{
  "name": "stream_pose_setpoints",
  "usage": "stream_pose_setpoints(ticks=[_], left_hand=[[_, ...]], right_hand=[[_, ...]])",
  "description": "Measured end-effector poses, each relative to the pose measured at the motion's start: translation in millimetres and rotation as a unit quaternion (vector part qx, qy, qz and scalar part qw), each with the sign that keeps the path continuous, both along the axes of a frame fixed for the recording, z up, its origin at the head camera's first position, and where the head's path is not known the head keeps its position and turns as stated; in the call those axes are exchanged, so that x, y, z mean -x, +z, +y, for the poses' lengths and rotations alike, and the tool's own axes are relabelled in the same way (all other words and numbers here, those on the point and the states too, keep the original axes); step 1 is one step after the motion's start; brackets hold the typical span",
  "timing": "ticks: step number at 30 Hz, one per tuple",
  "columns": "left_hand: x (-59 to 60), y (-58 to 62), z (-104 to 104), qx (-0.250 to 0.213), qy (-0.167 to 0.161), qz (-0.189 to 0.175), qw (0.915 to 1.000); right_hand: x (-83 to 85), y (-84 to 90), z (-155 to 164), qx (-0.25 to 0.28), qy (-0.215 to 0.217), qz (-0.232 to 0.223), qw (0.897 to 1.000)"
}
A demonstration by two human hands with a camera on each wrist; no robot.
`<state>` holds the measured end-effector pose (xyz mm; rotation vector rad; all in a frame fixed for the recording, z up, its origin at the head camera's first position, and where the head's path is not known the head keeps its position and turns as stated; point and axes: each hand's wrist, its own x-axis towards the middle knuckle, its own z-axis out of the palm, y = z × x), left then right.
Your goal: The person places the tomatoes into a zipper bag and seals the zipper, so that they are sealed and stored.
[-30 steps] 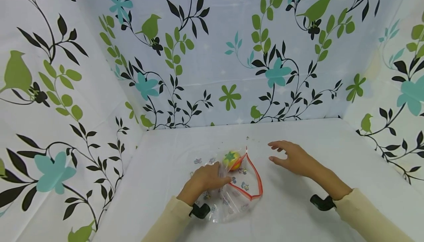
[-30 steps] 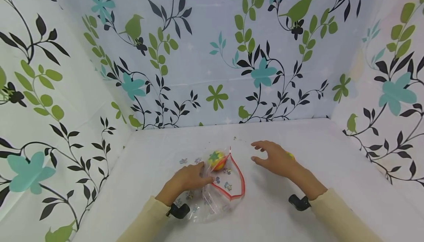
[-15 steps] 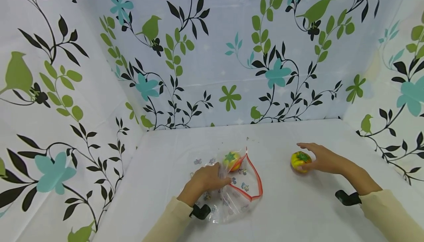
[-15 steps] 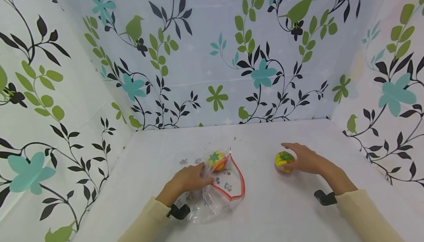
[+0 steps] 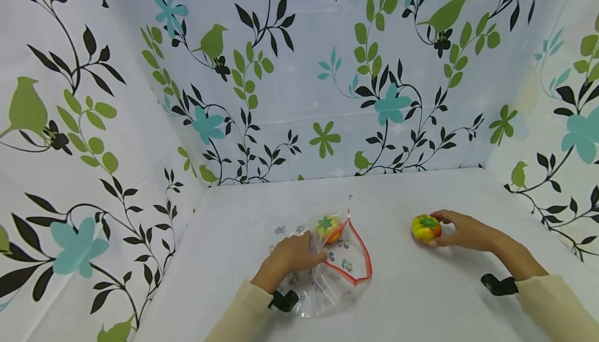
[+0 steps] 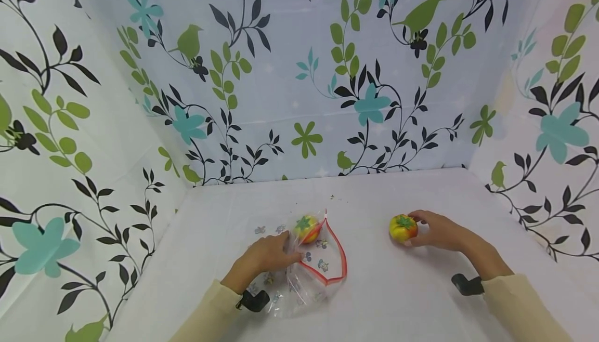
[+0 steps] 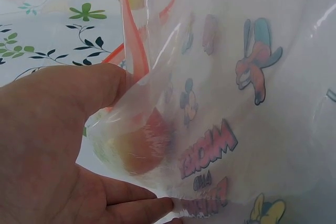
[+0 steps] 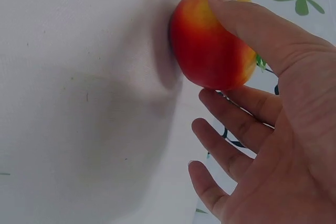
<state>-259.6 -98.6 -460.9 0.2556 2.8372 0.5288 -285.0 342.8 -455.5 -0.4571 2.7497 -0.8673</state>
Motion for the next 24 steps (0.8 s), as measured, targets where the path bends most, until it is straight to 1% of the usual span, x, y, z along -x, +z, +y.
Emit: stream_pose_setpoints(ticks=[7, 12, 16, 24], left_hand=[[-0.2, 1.2, 0, 0.001, 0.003, -0.003, 1.0000], [-0.1, 2.4, 0, 0.002, 0.002, -0.001, 1.0000], [0.0, 2.7, 0, 0.001, 0.003, -0.001, 1.0000], [0.4, 1.5, 0, -0.005, 0.003, -0.002, 1.0000]], right_hand=[[0.6, -4.4, 3, 0.009, -0.001, 0.005, 1.000], [0.3, -4.5, 1, 0.013, -0.004, 0.008, 1.000], [0.4, -2.3, -3, 0.012, -0.002, 0.017, 1.000], [-1.4, 6.8, -19, 0.029, 0.013, 0.030, 0.999]])
